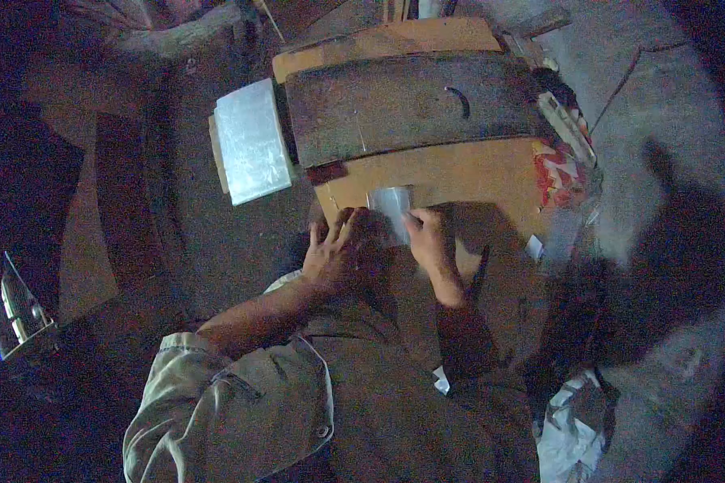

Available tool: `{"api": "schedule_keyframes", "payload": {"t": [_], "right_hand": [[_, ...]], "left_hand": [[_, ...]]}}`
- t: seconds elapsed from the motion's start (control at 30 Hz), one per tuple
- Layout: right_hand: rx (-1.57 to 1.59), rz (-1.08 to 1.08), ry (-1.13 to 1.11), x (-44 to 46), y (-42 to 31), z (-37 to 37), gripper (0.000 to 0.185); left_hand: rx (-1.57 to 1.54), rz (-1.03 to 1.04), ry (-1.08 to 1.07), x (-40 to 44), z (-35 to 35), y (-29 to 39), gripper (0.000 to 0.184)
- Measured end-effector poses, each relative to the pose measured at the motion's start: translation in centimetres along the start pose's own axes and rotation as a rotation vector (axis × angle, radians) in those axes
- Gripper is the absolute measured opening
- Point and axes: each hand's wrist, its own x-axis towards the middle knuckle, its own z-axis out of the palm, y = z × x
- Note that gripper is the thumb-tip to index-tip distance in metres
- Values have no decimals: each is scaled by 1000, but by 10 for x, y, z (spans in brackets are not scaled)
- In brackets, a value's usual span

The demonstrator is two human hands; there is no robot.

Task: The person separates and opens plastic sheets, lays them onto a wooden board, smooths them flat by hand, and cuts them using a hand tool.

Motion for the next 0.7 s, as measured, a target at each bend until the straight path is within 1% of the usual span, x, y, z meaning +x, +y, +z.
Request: {"api": "schedule_keyframes", "payload": {"t": [0.03,0.07,0.13,0.17,0.2,0.23,0.3,0.33,0.37,0.43,0.5,0.57,0.6,0.67,0.7], "right_hand": [[-20,-67,64,0,7,2,23],[-41,-135,127,1,16,4,23],[-18,-164,134,8,38,8,23],[4,-191,141,11,47,9,24],[-19,-62,113,2,26,-1,22],[-20,-62,113,1,26,-2,22],[23,-185,215,0,29,-4,21],[11,-112,134,6,42,-5,21],[10,-112,134,8,53,-5,21],[-12,-208,207,8,61,-8,20],[-4,-193,200,10,66,-21,19],[86,-41,177,11,69,-30,23],[119,-40,175,3,53,-38,24],[180,-45,143,2,53,-42,24],[243,-49,110,1,52,-44,25]], "left_hand": [[97,19,56,1,7,-2,59],[96,18,57,1,14,-1,59],[-83,-24,-48,-2,-17,6,63],[-84,-24,-46,-1,-12,5,63],[-64,-17,-33,0,-6,3,64],[-44,-10,-21,0,-1,2,66],[-25,-19,4,0,6,2,66],[-6,-28,28,-1,7,3,66],[-7,-28,28,-1,6,2,66],[-29,-16,-42,-1,1,2,64],[-30,-23,-55,-1,-3,4,63],[-30,-29,-69,-1,-3,4,62],[-34,-16,-66,-1,-2,2,62],[-39,-3,-62,1,7,0,61],[-44,-18,45,1,6,0,60]]}}
